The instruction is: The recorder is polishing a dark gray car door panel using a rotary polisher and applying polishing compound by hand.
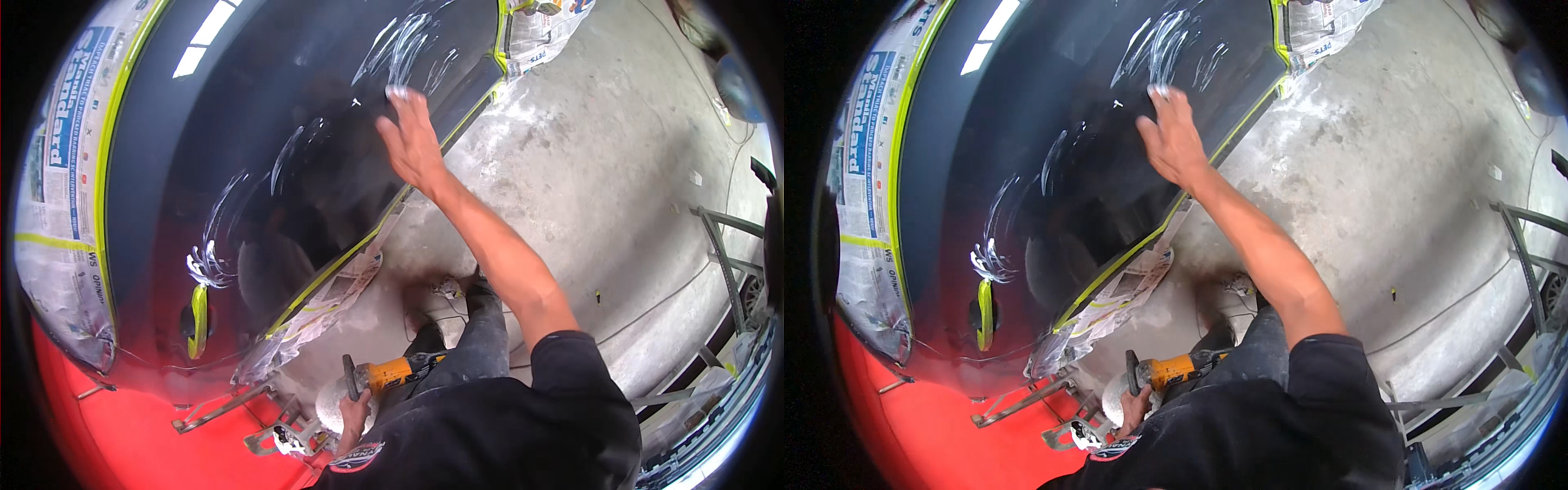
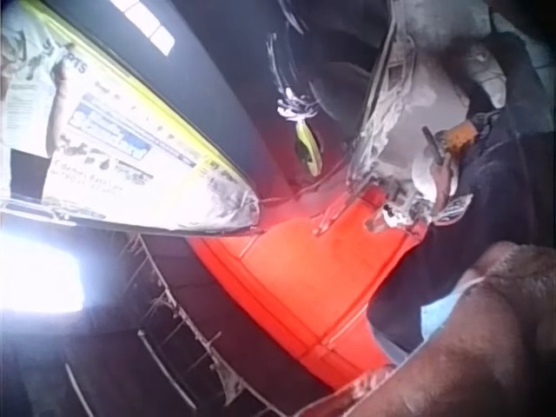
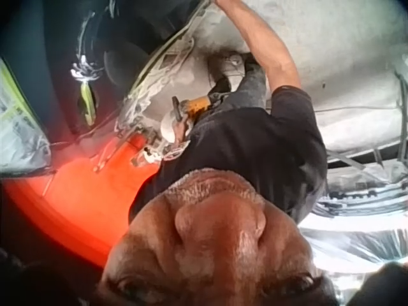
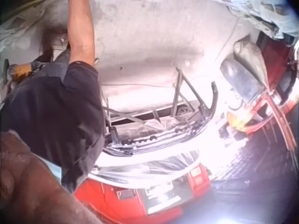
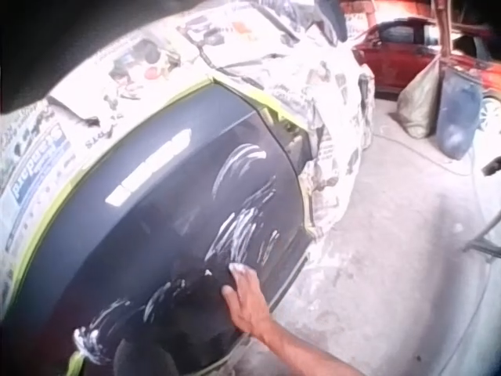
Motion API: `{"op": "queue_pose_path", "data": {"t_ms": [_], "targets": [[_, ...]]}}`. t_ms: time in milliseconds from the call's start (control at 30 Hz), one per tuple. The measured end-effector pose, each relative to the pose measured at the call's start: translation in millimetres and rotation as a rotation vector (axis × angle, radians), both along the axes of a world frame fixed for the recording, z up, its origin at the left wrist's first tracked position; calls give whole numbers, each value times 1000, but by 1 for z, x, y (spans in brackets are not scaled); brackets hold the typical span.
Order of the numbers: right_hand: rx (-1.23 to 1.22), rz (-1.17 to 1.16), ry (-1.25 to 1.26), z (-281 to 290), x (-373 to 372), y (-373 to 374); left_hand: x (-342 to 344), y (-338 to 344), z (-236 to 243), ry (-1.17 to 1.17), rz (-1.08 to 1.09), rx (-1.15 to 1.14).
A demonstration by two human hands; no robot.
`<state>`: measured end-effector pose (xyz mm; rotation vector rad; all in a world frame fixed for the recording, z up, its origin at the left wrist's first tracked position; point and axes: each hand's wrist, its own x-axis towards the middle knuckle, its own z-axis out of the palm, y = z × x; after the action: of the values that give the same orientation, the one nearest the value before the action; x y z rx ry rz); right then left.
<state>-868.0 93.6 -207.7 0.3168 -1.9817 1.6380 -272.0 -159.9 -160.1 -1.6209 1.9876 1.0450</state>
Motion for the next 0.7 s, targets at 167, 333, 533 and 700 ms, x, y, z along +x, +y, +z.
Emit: {"op": "queue_pose_path", "data": {"t_ms": [167, 333, 533, 700], "targets": [[-302, -451, -325, -99, -79, 80, -8, 9, 0, -36, -95, -12], [-58, -333, -125, -96, -63, -4, 0, 17, 1, -113, -186, -30], [-300, -260, -104, -29, -149, 106, -1, 16, -4, -145, -214, -49], [338, -402, 404, 97, -170, 117, -24, 28, -3, -231, -287, -81]]}}
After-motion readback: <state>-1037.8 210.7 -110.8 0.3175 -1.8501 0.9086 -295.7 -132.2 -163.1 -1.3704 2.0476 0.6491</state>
